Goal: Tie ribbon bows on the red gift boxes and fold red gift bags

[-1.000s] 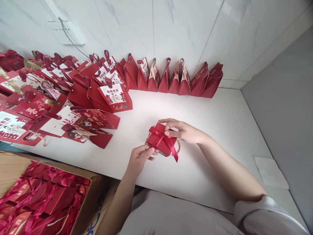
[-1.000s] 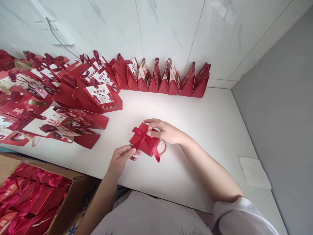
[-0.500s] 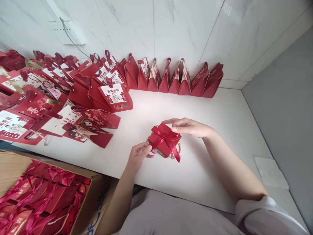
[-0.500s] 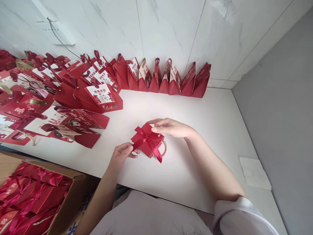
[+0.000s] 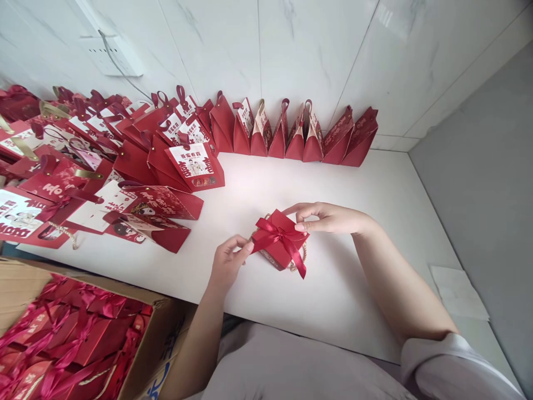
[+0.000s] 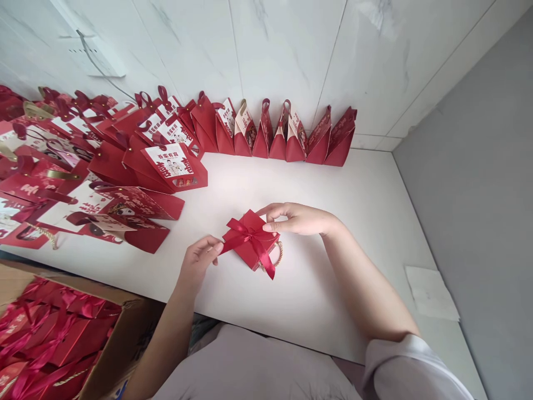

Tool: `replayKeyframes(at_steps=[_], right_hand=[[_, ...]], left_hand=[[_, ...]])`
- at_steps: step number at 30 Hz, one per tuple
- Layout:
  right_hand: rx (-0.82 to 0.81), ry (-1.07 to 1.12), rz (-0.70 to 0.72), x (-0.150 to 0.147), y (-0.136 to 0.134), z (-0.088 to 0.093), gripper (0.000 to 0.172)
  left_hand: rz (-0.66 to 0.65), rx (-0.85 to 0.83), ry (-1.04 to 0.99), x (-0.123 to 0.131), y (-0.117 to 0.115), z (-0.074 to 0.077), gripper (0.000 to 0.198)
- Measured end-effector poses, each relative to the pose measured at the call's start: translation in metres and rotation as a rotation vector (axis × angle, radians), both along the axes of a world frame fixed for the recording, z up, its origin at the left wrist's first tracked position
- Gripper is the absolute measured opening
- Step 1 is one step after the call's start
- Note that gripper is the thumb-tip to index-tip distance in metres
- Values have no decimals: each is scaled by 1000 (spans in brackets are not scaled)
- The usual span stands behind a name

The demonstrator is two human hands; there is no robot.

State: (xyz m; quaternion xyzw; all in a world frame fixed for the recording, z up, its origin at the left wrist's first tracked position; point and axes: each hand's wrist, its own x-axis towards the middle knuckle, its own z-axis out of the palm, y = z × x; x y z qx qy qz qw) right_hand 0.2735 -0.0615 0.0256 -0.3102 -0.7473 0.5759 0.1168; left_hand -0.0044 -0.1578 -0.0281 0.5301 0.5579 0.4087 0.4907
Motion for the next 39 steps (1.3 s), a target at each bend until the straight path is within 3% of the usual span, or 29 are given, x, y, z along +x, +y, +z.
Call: replayKeyframes(at_steps=[3, 7, 10, 14, 26, 33, 36, 39], right_hand=[[1, -19, -18, -1, -1, 1, 39], [-5, -40, 10, 0, -2, 4, 37], [6, -30, 22, 1, -2, 6, 36], [23, -44, -21, 1, -3, 6, 36], [108, -116, -58, -3, -5, 5, 33], [182, 15, -253, -11, -3, -9, 19], [245, 46, -407, -10, -3, -9, 27], [317, 44, -468, -9, -6, -3, 25]], left_hand=[[117, 273, 205, 7, 12, 18, 10], [-108, 453, 406, 28, 30, 38, 9], [-284, 413, 440, 40, 38, 42, 8], [-329, 375, 467, 45, 39, 40, 7], [-170, 342, 546, 55, 32, 31, 5], [-63, 240, 445, 45, 30, 38, 10], [-22, 159, 409, 33, 31, 46, 20], [-51, 125, 432, 22, 35, 49, 26]])
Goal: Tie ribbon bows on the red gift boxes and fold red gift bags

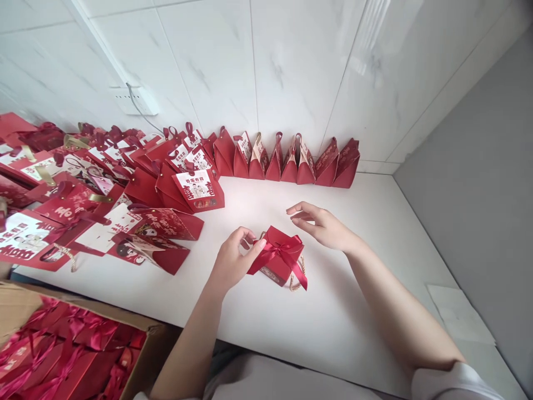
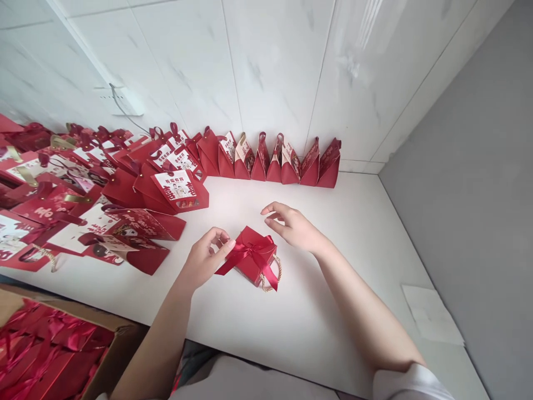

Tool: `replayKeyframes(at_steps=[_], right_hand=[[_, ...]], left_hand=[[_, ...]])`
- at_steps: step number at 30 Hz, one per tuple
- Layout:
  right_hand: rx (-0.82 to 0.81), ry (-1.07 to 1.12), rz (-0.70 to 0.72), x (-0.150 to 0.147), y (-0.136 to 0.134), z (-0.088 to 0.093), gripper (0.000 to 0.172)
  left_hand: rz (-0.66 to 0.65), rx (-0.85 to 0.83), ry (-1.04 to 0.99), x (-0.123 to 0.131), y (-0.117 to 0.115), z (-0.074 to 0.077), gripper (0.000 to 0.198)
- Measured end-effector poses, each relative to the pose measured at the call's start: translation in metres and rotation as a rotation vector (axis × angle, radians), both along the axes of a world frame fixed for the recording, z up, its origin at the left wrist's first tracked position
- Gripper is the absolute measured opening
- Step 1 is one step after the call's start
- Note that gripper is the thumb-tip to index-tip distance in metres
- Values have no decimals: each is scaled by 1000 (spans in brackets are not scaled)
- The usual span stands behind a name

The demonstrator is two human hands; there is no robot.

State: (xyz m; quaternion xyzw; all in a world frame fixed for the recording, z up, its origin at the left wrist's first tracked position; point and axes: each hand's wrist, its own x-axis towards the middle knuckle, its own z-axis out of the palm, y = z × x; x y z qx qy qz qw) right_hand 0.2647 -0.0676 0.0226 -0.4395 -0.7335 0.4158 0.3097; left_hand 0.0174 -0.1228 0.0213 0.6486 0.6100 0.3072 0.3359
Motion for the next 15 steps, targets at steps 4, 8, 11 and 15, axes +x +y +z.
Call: replayKeyframes(at_steps=[4, 8, 11, 15], right_hand=[[-27, -34, -3, -1, -10, 6, 32], [-116, -53, 23, 0, -22, 1, 39], [-165, -66, 31, 2, -34, -6, 44], [-91, -148, -46, -4, -58, -13, 70]], left_hand=[[-96, -47, 22, -10, 10, 0, 31], [-176, -163, -192, -17, 20, -3, 24], [-175, -168, -337, -18, 25, -5, 23], [-70, -112, -488, -15, 25, -6, 29]])
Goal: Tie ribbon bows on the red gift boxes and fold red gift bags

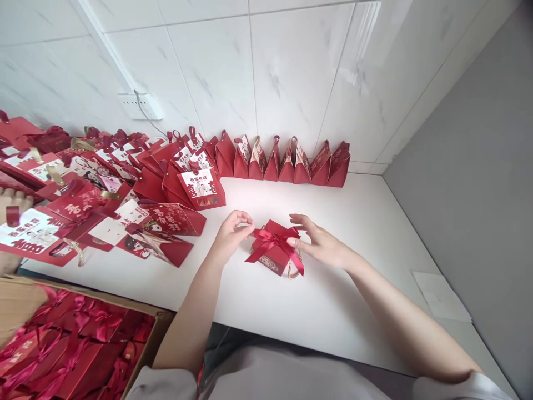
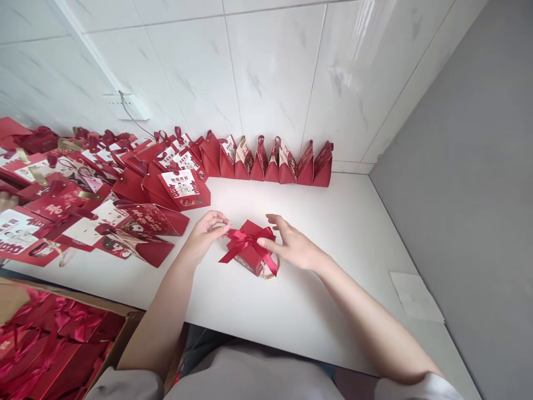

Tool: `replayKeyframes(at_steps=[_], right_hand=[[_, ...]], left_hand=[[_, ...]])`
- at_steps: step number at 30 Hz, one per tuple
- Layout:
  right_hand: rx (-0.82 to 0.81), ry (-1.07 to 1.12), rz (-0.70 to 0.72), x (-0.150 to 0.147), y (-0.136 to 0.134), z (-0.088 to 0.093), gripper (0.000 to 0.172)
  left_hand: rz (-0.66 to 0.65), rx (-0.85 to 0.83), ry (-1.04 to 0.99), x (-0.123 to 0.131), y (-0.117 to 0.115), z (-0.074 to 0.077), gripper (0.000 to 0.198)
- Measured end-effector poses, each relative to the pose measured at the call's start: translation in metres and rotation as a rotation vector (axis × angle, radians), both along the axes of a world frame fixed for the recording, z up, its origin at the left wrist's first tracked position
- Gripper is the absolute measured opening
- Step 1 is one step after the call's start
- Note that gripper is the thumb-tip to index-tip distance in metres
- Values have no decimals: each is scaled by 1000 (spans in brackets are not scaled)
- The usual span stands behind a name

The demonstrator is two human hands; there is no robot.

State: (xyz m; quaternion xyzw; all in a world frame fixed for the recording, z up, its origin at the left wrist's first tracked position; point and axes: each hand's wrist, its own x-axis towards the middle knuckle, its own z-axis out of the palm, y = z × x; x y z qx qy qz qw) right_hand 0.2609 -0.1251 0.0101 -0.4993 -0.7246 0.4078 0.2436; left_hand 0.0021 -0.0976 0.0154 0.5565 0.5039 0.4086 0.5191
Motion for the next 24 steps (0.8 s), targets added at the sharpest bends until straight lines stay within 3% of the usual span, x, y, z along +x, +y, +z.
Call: replayKeyframes(at_steps=[3, 6, 8, 11, 13, 16, 18, 21, 24], right_hand=[[187, -168, -52, -14, -20, -1, 108], [210, -282, -55, -25, -27, -3, 119], [153, -213, 26, -24, -22, -6, 116], [86, 64, 177, -17, -8, -17, 114], [66, 238, 121, -18, -3, -28, 106], [-38, 519, -60, -35, -4, -48, 77], [-156, 685, -122, -54, -6, -59, 70], [-183, 755, -186, -75, -7, -64, 70], [-120, 720, -171, -82, -5, -54, 66]], left_hand=[[45, 20, -23, 1, -2, -1, 28], [42, 21, 92, -2, -5, -1, 31], [-20, 10, 150, -5, -7, -3, 36], [-131, -30, 128, -6, -11, -13, 45], [-55, -44, 32, 1, -14, -26, 52], [253, 28, -177, 21, -20, -47, 60], [347, 28, -289, 35, -26, -57, 64], [269, -47, -432, 47, -35, -57, 70], [186, 7, -481, 48, -42, -46, 71]])
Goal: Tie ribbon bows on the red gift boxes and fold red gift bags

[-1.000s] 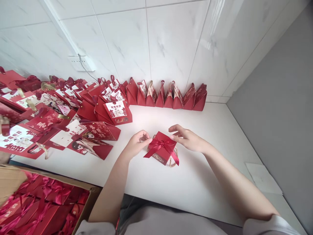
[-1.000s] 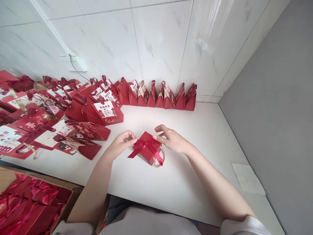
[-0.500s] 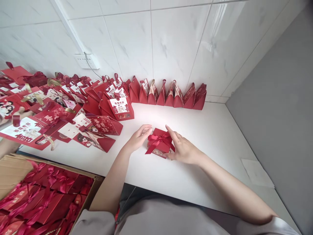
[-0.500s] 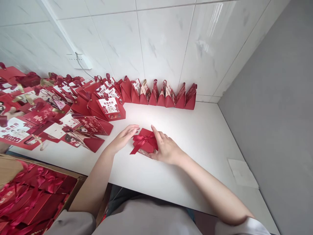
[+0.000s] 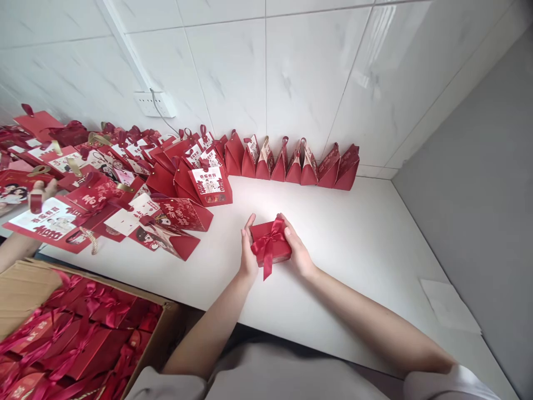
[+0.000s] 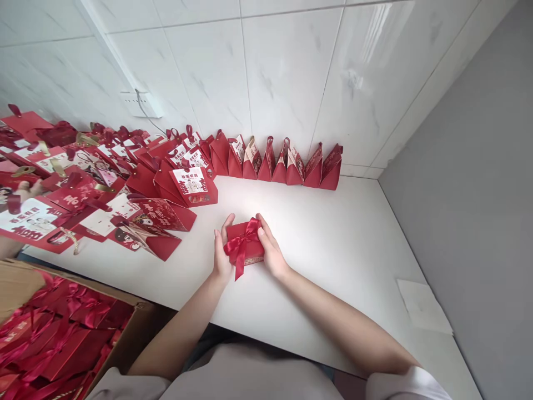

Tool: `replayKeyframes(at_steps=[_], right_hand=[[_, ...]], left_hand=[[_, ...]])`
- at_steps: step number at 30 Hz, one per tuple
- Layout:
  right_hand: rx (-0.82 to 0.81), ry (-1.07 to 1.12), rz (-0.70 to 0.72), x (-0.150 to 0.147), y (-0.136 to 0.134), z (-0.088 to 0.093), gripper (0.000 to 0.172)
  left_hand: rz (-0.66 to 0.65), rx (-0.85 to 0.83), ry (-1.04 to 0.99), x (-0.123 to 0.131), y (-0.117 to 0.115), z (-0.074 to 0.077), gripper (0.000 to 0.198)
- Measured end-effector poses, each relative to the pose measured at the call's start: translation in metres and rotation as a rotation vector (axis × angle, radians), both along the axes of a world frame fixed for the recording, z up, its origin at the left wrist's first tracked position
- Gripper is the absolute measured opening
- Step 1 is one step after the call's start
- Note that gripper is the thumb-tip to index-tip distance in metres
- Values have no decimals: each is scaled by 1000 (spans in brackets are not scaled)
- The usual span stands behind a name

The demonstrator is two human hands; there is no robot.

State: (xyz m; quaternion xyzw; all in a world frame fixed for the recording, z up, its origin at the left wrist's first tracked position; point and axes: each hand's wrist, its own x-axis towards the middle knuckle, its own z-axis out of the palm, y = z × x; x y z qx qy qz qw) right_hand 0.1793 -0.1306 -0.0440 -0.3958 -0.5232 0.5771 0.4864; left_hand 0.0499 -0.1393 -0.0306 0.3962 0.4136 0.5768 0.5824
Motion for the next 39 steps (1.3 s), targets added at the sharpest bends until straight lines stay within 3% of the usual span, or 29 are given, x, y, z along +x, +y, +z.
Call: replayKeyframes(at_steps=[4, 6, 8, 11, 14, 17, 20, 24, 28, 30, 34, 37, 39], right_hand=[[120, -12, 32, 0, 5, 16, 60], [104, -59, 17, 0, 10, 15, 61], [50, -132, -88, 0, 16, 8, 63], [19, -216, -274, 7, 21, -5, 63], [-12, -214, -199, 16, 15, -11, 63], [-98, -105, 61, 23, -3, -7, 66], [-131, -38, 217, 31, -26, -4, 59], [-35, -107, 52, 42, -38, -17, 39], [-62, -117, -27, 48, -33, -37, 34], [-65, -110, -16, 48, -30, -43, 33], [-71, -105, 2, 49, -31, -45, 34], [-76, -105, 10, 54, -33, -47, 33], [-79, -108, 12, 58, -34, -49, 32]], left_hand=[[48, 179, 90, -10, 8, 10, 63], [79, 137, 169, -20, 19, 10, 66], [136, 41, 272, -33, 30, 10, 68], [241, 76, 518, -54, 37, 19, 59], [293, 75, 900, -65, 28, 41, 57], [145, -144, 1150, -65, 14, 63, 64], [91, -191, 1161, -65, 9, 74, 69], [88, -52, 1150, -73, 10, 73, 70], [-158, 86, 1281, -77, 5, 68, 99], [-205, 100, 1309, -77, -2, 66, 105], [-132, 36, 1316, -87, -28, 67, 105], [-92, -10, 1330, -111, -64, 76, 103], [-79, -35, 1350, -134, -96, 91, 95]])
